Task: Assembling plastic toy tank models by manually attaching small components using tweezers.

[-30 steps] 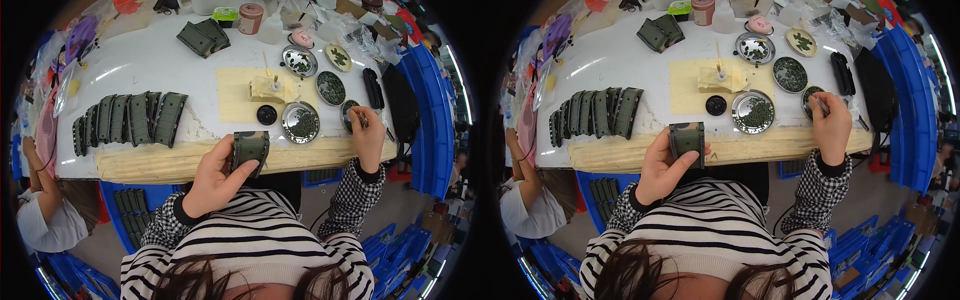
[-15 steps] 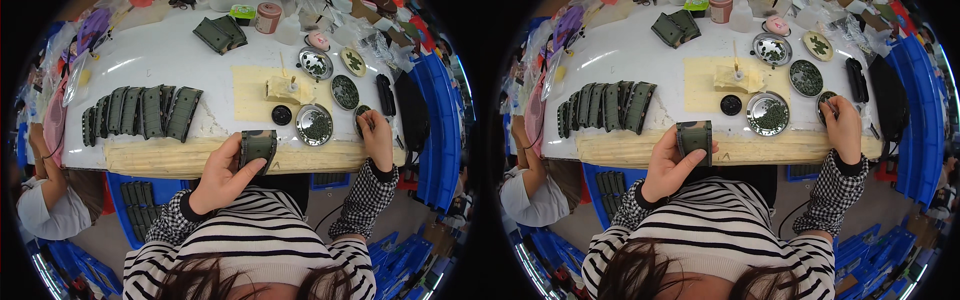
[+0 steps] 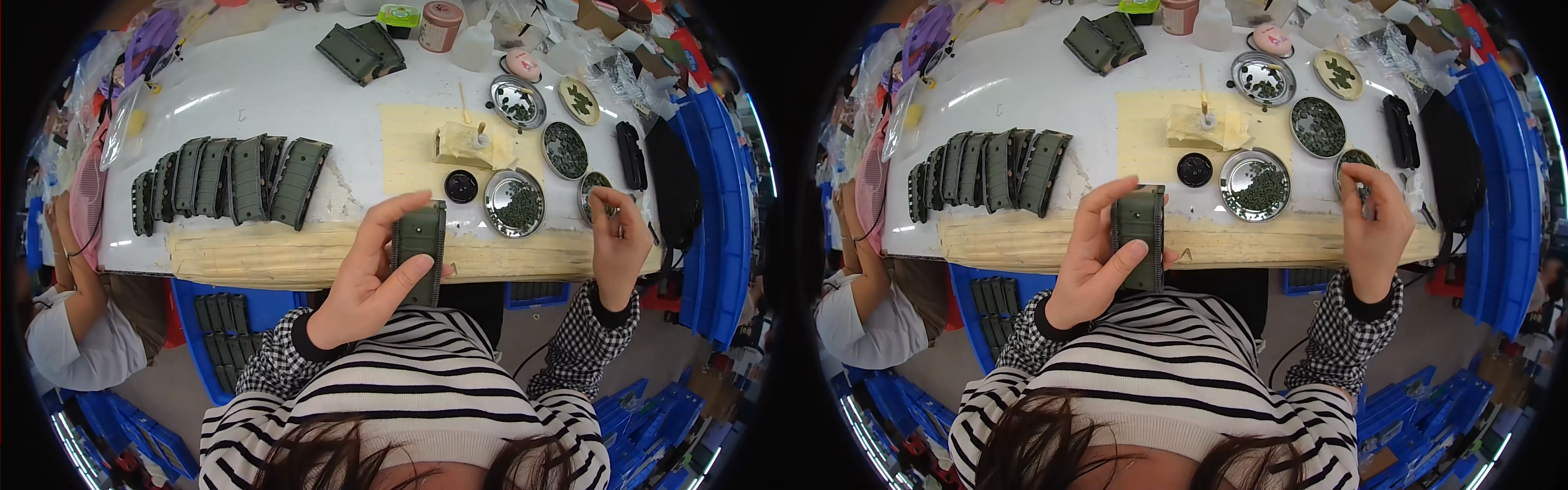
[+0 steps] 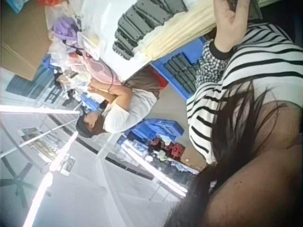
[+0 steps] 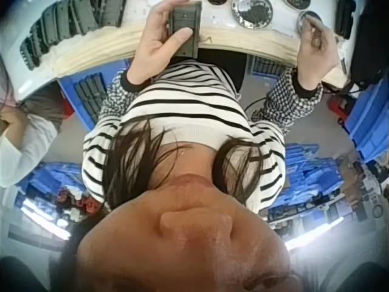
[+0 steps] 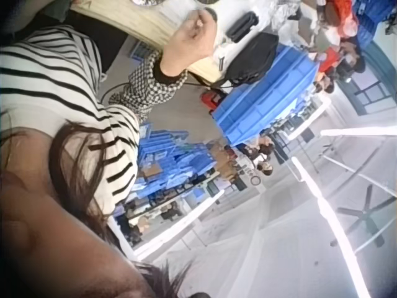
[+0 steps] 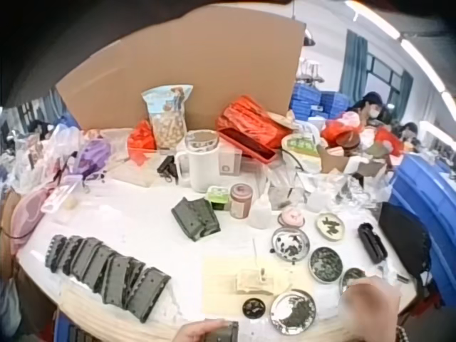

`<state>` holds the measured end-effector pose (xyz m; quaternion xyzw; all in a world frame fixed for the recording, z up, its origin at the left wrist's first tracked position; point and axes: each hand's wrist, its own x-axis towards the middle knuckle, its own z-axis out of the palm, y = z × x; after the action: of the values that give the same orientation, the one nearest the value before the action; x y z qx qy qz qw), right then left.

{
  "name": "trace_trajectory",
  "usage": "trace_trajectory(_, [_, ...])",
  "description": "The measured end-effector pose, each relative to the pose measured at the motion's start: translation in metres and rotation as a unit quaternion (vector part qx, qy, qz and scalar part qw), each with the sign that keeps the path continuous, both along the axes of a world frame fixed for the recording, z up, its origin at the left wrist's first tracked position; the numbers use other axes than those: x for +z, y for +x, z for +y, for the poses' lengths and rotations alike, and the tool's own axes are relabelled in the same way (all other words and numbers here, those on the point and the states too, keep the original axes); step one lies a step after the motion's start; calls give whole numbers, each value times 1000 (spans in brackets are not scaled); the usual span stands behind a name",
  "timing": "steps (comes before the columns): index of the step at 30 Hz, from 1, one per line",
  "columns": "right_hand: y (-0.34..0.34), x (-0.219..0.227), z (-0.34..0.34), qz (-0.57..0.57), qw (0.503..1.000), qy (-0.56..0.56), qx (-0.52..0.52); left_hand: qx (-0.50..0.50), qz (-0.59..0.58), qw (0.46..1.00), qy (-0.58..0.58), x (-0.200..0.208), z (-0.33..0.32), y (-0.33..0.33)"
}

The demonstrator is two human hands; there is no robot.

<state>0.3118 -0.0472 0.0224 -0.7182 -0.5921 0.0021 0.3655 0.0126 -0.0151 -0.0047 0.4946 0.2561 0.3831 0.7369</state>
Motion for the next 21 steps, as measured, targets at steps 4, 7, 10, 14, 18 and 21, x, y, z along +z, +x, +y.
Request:
trace_trajectory(4, [-73,19,-2,82,979,24,186,-64,36,997,-23,-9,3,-3])
trace_trajectory(7, [-105,15,2,86,949,51,298,-19,119,987,106,-9,7,2])
trace_trajectory(10, [-120,4,8,66,937,90,330,20,100,990,101,-9,4,5])
trace_trajectory(14, [-123,3,8,-5,938,98,333,60,92,990,88,-15,2,0])
trace_trajectory(18, [-124,0,7,-35,938,106,329,81,91,990,71,-15,1,1])
trace_trajectory(21, [-129,2,10,22,944,109,309,76,87,989,93,-15,2,2])
